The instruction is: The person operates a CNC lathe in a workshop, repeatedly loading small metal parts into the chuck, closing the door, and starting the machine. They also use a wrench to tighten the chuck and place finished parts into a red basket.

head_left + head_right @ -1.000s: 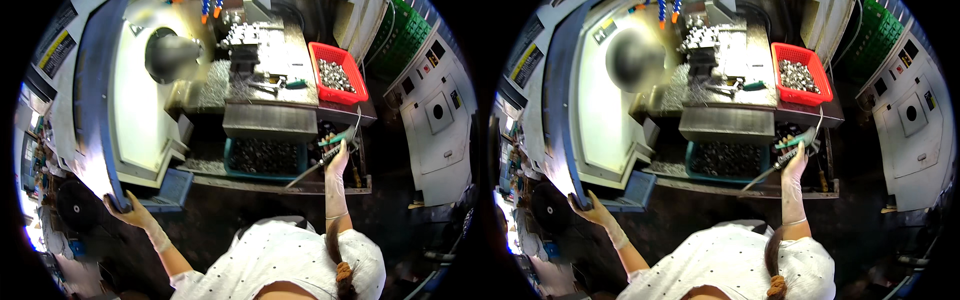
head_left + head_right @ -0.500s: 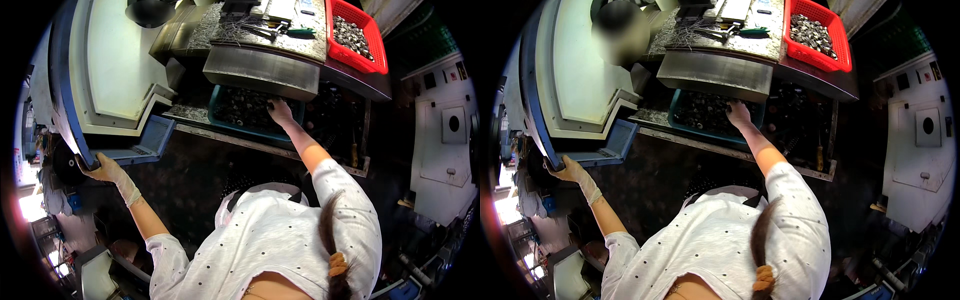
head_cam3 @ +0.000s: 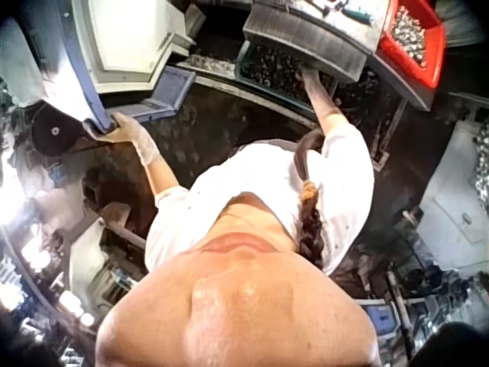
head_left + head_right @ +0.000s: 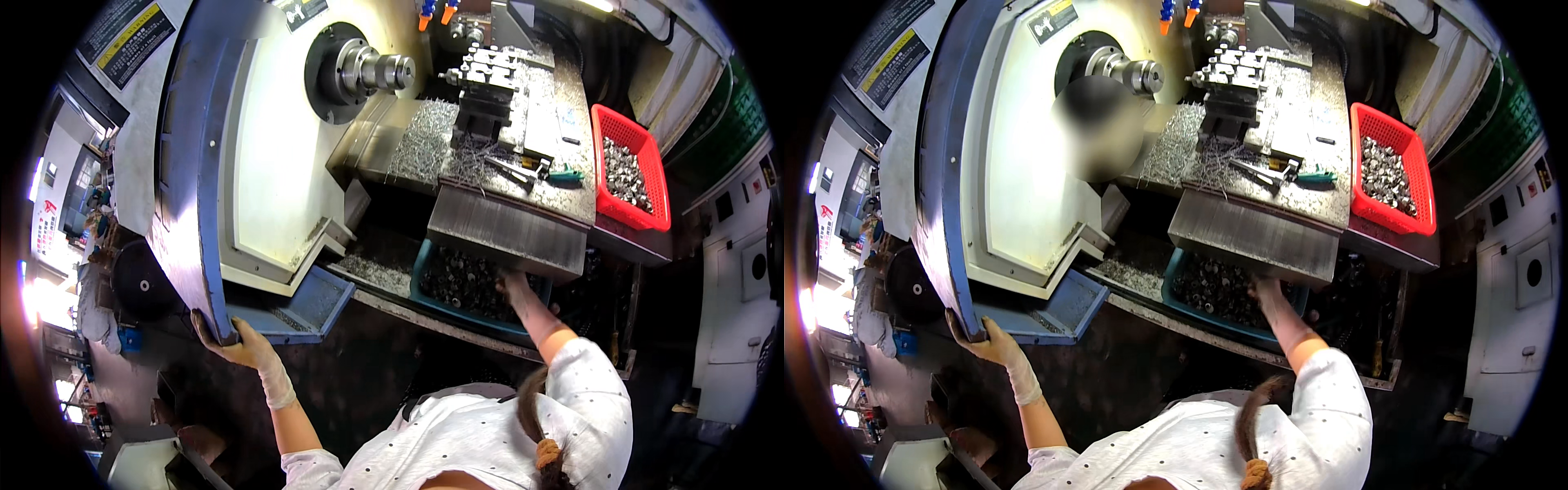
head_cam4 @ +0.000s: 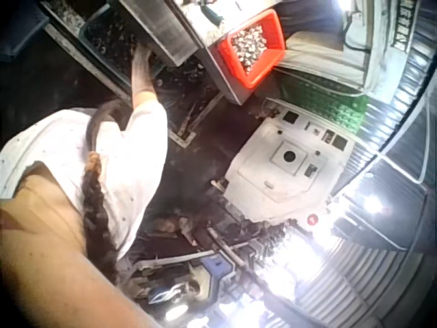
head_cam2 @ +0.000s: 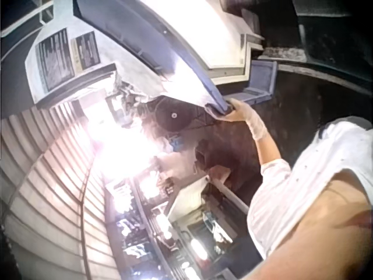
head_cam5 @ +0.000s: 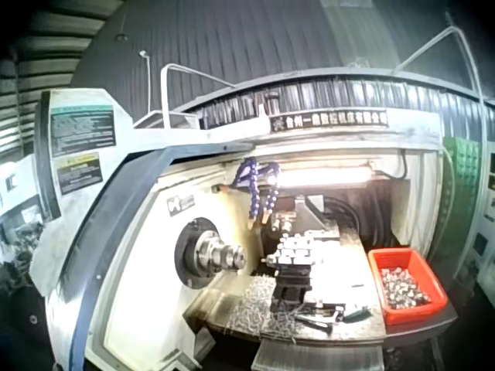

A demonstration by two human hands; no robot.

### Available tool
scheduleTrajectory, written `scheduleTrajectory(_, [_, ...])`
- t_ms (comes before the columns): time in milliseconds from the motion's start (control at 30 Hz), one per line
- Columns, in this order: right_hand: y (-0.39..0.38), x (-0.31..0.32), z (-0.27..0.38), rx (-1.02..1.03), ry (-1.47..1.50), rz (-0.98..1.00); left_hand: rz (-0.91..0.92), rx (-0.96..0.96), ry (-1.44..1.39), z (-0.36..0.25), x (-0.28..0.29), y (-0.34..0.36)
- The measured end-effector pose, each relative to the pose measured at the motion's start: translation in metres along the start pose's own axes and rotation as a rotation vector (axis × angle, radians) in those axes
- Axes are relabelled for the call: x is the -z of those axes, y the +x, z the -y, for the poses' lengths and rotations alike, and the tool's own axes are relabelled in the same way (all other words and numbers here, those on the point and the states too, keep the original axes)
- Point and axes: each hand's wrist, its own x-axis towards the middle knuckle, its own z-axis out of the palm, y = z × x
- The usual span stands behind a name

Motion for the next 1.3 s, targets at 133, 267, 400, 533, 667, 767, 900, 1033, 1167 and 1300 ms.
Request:
scheduleTrajectory(133, [-0.09, -0.071, 0.041, -0.298, 0.346, 0.514, -0.007, -0.03, 0.008, 0.012, 0.0, -0.003])
scheduleTrajectory(267, [-0.121, -0.178, 0.151, 0.258, 0.221, 0.947, 0.002, -0.029, 0.005, 0.012, -0.003, -0.003])
scheduleTrajectory(400, [-0.079, -0.261, 0.264, 0.712, 0.366, 0.317, 0.017, -0.076, 0.046, 0.009, 0.001, 0.001])
scheduleTrajectory(533, [0.046, -0.302, 0.311, 0.701, 0.491, -0.04, 0.037, -0.072, 0.077, 0.01, 0.003, 0.002])
scheduleTrajectory(667, [0.101, -0.317, 0.32, 0.742, 0.469, -0.325, 0.042, -0.081, 0.072, 0.012, 0.004, 0.0])
scheduleTrajectory(767, [0.141, -0.297, 0.325, 0.743, 0.56, -0.169, 0.063, -0.103, 0.052, 0.014, 0.001, 0.0])
scheduleTrajectory(900, [0.087, -0.309, 0.32, 0.666, 0.627, 0.036, 0.074, -0.125, 0.137, 0.014, 0.009, 0.002])
scheduleTrajectory(1033, [0.09, -0.311, 0.324, 0.729, 0.54, -0.117, 0.085, -0.136, 0.132, 0.016, 0.01, 0.002])
scheduleTrajectory(1167, [0.117, -0.306, 0.324, 0.968, 0.386, -0.343, 0.089, -0.113, 0.093, 0.018, 0.007, 0.0])
scheduleTrajectory(1300, [0.1, -0.306, 0.32, 0.991, 0.164, -0.369, 0.098, -0.103, 0.094, 0.016, 0.008, 0.0])
